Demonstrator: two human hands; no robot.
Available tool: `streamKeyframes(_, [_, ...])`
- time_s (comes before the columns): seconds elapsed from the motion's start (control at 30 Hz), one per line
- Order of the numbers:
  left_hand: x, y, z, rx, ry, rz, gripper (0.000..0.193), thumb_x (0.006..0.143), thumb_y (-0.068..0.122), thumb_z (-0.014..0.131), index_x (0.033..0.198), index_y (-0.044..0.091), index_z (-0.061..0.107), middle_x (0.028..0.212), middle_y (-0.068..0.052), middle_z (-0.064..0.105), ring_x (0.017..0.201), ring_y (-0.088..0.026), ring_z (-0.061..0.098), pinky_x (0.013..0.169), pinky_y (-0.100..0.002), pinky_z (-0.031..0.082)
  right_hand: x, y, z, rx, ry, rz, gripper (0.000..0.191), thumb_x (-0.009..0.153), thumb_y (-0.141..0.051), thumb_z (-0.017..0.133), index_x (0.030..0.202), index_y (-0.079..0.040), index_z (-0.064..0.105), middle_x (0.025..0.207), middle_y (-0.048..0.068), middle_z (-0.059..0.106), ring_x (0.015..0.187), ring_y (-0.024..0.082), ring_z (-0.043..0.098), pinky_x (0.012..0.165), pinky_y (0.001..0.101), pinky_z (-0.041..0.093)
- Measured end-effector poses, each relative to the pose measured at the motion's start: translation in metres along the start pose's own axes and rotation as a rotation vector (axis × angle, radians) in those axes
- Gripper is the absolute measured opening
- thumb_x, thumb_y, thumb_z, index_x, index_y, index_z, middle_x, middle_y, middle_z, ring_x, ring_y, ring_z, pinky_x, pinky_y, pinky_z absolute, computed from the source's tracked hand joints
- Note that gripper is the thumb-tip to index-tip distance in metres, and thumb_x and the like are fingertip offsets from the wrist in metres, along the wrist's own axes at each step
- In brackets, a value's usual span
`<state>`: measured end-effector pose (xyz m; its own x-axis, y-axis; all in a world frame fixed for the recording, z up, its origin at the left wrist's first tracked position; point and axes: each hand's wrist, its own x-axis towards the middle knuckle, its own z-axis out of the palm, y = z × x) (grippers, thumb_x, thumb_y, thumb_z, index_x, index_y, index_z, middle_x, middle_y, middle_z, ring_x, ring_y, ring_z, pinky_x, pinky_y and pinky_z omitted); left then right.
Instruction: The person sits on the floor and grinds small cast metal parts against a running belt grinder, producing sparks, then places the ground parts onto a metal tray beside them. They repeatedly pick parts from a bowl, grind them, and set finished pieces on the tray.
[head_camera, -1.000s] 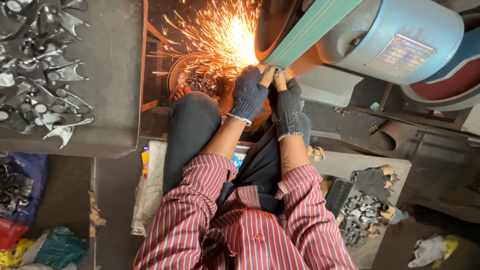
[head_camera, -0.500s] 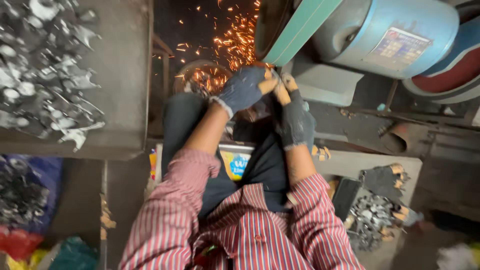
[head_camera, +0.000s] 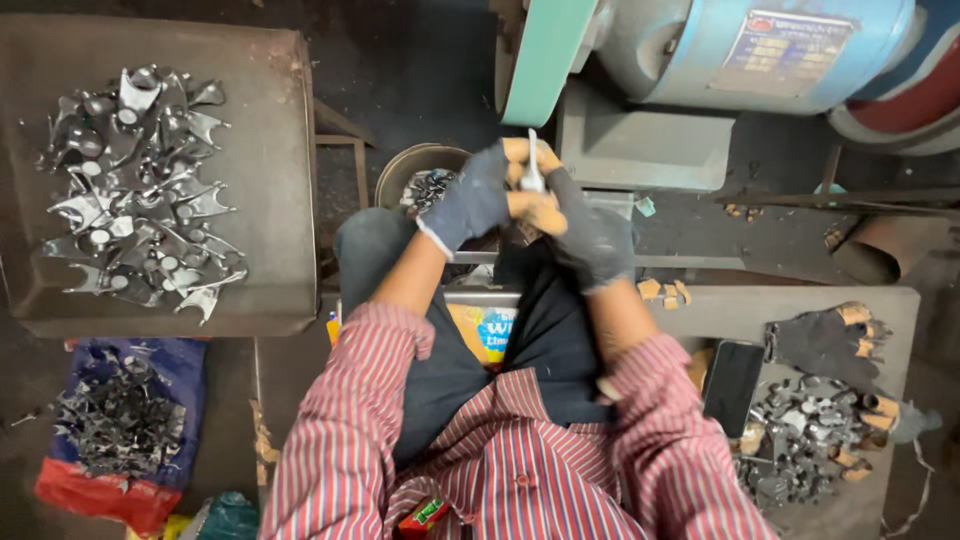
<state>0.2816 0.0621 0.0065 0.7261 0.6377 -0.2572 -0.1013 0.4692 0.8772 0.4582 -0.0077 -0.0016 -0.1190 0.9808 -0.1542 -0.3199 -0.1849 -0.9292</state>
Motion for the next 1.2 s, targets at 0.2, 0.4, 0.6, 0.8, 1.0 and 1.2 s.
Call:
streamKeyframes(0.2, [0.057,-0.062,-0.038,-0.010,0.058,0.228,0.024,0.095,0.003,0.072,0.117,0.002,0.064,0.107,-0.006,0.071,0.097,-0.015,0.071,0.083,-0.031,0.059,0.048,0.074,-0.013,-0.017,0.198,0.037,0.048,0.095,-0.014,0.073,0.137,0.000,0.055,0.104,0.005,0.066,0.088,0.012,0.065,0.075,0.0296,0.056])
streamKeyframes(0.4, [0.061,-0.086,-0.042,-0.699,0.111,-0.200,0.022,0.096,0.023,0.060,0.109,0.006,0.068,0.096,-0.010,0.074,0.084,-0.020,0.073,0.075,-0.034,0.060,0.029,0.063,-0.022,0.019,0.182,0.087,0.056,0.082,-0.012,0.072,0.134,-0.009,0.052,0.101,-0.003,0.063,0.083,0.007,0.058,0.075,0.0241,0.051])
streamKeyframes(0.6, [0.050,-0.044,-0.031,0.450,0.160,0.374,0.019,0.099,0.014,0.071,0.117,0.007,0.069,0.113,-0.007,0.078,0.102,-0.019,0.076,0.090,-0.032,0.060,0.027,0.034,-0.001,-0.266,0.186,0.110,0.028,0.099,-0.022,0.075,0.109,0.002,0.066,0.086,0.005,0.067,0.081,0.011,0.063,0.073,0.0290,0.051])
streamKeyframes(0.8, [-0.014,-0.013,-0.010,1.320,0.207,0.460,0.074,0.075,0.020,0.086,0.142,0.010,0.057,0.127,-0.018,0.066,0.108,-0.033,0.066,0.087,-0.040,0.053,-0.013,-0.066,0.046,-1.056,0.172,0.297,0.070,0.086,-0.035,0.083,0.148,-0.016,0.056,0.103,0.006,0.073,0.093,0.013,0.070,0.083,0.0249,0.053])
streamKeyframes(1.0, [-0.045,-0.016,0.037,0.447,0.376,0.429,0.095,0.081,0.032,0.084,0.151,0.007,0.025,0.125,-0.013,0.064,0.113,-0.028,0.065,0.104,-0.040,0.053,-0.030,-0.030,0.045,0.202,0.151,0.350,0.038,0.099,-0.027,0.063,0.129,-0.004,0.067,0.105,0.008,0.076,0.093,0.018,0.070,0.086,0.0337,0.055])
streamKeyframes(1.2, [-0.051,0.005,0.033,1.119,0.310,0.699,0.071,0.068,0.027,0.091,0.126,0.002,0.061,0.121,-0.020,0.066,0.114,-0.036,0.061,0.096,-0.044,0.049,-0.040,0.003,-0.010,0.051,0.036,0.343,0.041,0.095,-0.029,0.057,0.129,-0.007,0.067,0.103,0.005,0.075,0.091,0.015,0.070,0.083,0.0316,0.056])
